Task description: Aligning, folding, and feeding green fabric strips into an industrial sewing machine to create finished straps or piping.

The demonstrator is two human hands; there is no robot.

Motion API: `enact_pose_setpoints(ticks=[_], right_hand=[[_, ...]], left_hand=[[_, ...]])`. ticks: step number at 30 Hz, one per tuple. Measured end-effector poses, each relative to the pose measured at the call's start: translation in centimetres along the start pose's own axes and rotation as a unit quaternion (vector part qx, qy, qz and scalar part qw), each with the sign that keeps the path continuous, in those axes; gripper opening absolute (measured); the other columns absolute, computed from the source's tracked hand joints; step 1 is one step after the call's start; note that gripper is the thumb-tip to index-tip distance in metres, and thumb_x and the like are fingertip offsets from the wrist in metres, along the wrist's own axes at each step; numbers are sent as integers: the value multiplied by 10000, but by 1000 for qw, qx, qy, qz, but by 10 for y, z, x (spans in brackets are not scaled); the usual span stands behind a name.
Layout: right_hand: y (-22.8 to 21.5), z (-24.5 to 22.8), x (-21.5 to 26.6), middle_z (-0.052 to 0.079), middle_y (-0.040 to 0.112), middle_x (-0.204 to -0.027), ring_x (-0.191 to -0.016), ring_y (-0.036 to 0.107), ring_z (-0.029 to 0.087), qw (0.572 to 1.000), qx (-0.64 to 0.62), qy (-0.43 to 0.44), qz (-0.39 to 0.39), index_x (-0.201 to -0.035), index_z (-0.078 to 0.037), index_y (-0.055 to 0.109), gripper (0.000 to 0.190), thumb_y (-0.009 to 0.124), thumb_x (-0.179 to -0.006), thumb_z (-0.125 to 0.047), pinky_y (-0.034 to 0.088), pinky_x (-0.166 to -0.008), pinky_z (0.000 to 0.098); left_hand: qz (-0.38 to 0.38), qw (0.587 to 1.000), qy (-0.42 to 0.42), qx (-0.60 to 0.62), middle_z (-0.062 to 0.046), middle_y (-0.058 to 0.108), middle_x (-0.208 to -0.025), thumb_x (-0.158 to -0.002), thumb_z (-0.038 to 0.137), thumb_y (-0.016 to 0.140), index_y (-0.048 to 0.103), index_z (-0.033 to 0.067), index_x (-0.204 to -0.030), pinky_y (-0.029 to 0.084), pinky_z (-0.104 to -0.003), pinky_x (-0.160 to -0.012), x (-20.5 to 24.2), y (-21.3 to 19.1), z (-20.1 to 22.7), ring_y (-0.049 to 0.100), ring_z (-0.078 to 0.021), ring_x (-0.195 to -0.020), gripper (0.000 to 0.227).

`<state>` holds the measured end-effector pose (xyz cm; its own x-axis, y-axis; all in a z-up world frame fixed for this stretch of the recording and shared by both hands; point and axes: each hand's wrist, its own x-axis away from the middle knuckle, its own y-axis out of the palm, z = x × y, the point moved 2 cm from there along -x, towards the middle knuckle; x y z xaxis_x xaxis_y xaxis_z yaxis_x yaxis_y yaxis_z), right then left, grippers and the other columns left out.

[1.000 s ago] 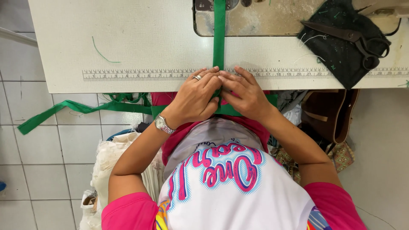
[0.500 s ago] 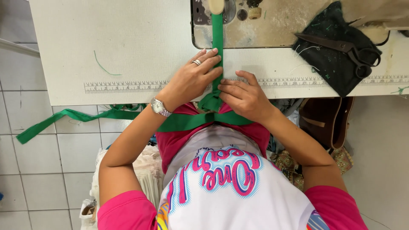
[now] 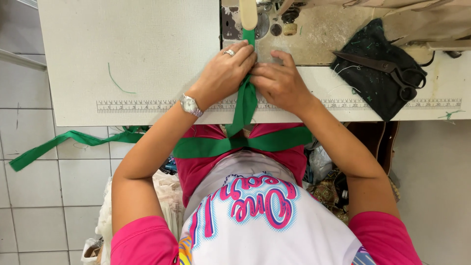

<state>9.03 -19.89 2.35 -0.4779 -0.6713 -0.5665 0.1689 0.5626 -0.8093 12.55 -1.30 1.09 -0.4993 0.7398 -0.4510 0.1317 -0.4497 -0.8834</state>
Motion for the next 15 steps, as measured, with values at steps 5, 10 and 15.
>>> enact_pose_setpoints(ticks=[5, 10, 15], right_hand=[[9, 25, -5, 71, 792, -1062, -996, 752, 258, 1000, 2, 6, -9, -979, -66, 780, 74, 742, -1014, -13, 348, -1118, 490], [14, 39, -9, -6, 802, -1044, -1044, 674, 239, 997, 68, 13, 29, -973, -96, 794, 39, 772, -996, -73, 360, -906, 451], [14, 34, -9, -2, 800, -1087, -1042, 617, 264, 996, 66, 35, 41, -980, -95, 780, 49, 745, -1009, -79, 347, -865, 428]], left_hand=[[43, 999, 10, -7, -153, 626, -1060, -1021, 6, 531, 663, -45, -1159, 527, -420, -1074, -14, 9, -24, 674, -341, -1031, 197], [16, 995, -31, 98, -181, 593, -1155, -983, 12, 555, 719, -38, -1187, 561, -493, -824, -17, 10, -42, 601, -384, -1052, 266], [25, 993, -95, 67, -186, 616, -1162, -1003, 75, 547, 630, 8, -1317, 550, -458, -759, 0, -4, -12, 605, -354, -1023, 331]])
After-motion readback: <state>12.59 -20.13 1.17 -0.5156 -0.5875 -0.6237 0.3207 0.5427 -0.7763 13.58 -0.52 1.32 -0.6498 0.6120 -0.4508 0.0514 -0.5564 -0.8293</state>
